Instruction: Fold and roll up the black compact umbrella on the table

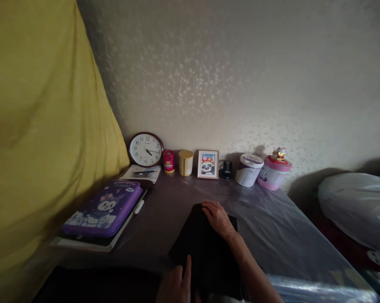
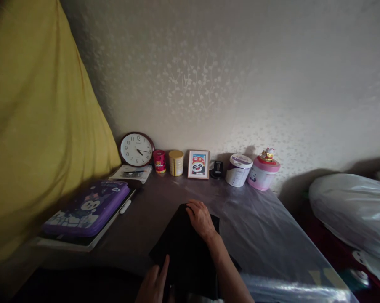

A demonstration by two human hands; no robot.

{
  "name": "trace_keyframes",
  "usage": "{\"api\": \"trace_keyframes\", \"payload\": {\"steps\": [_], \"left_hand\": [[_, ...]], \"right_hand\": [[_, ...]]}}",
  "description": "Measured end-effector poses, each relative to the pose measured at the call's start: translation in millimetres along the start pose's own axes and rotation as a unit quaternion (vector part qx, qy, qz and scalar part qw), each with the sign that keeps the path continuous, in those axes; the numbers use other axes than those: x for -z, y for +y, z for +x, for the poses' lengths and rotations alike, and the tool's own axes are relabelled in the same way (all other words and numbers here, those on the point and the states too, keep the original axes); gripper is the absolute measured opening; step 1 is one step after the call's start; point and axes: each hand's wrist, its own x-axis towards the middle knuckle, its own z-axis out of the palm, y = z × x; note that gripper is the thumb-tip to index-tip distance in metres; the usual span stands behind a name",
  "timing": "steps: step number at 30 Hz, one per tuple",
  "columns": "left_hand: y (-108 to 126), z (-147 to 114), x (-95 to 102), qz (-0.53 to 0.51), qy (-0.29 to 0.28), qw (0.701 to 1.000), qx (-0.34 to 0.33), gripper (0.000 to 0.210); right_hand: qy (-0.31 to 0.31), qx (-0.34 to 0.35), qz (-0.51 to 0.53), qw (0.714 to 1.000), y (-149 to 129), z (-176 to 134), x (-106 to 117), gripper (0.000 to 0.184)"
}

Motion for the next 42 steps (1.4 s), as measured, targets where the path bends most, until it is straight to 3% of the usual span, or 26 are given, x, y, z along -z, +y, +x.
{"api": "trace_keyframes", "payload": {"steps": [5, 10, 14, 18, 23, 29, 36, 42], "left_hand": [[2.5, 0.2, 7.3, 0.016, 0.0, 1.0, 0.019, 0.073], [1.4, -1.8, 17.8, -0.064, -0.024, 0.997, 0.037, 0.064], [3.1, -2.9, 23.6, -0.103, -0.085, 0.987, 0.084, 0.056], [3.3, 5.8, 34.2, -0.136, -0.112, 0.982, 0.074, 0.054], [0.9, 29.7, 52.7, -0.185, -0.157, 0.967, 0.081, 0.057], [-4.4, 42.1, 54.5, -0.204, -0.138, 0.967, 0.071, 0.058], [-10.4, 39.5, 47.2, -0.257, -0.121, 0.957, 0.062, 0.058], [-5.8, 42.0, 53.1, -0.249, -0.136, 0.957, 0.058, 0.059]], "right_hand": [[0.052, -0.046, 0.059, 0.996, 18.5, -29.5, 31.0, 0.024], [0.084, -0.076, 0.042, 0.993, 36.5, -68.6, 58.4, 0.025], [0.082, -0.067, 0.021, 0.994, 40.6, -97.5, 65.1, 0.024], [0.047, -0.048, 0.025, 0.997, 34.1, -111.8, 62.5, 0.028], [0.013, -0.024, 0.05, 0.998, 24.0, -109.0, 59.2, 0.036], [-0.023, -0.01, 0.059, 0.998, 21.9, -101.4, 52.9, 0.033], [-0.004, 0.004, 0.095, 0.995, 12.7, -84.3, 54.8, 0.019], [0.044, 0.039, 0.126, 0.99, -4.2, -50.7, 53.4, 0.014]]}}
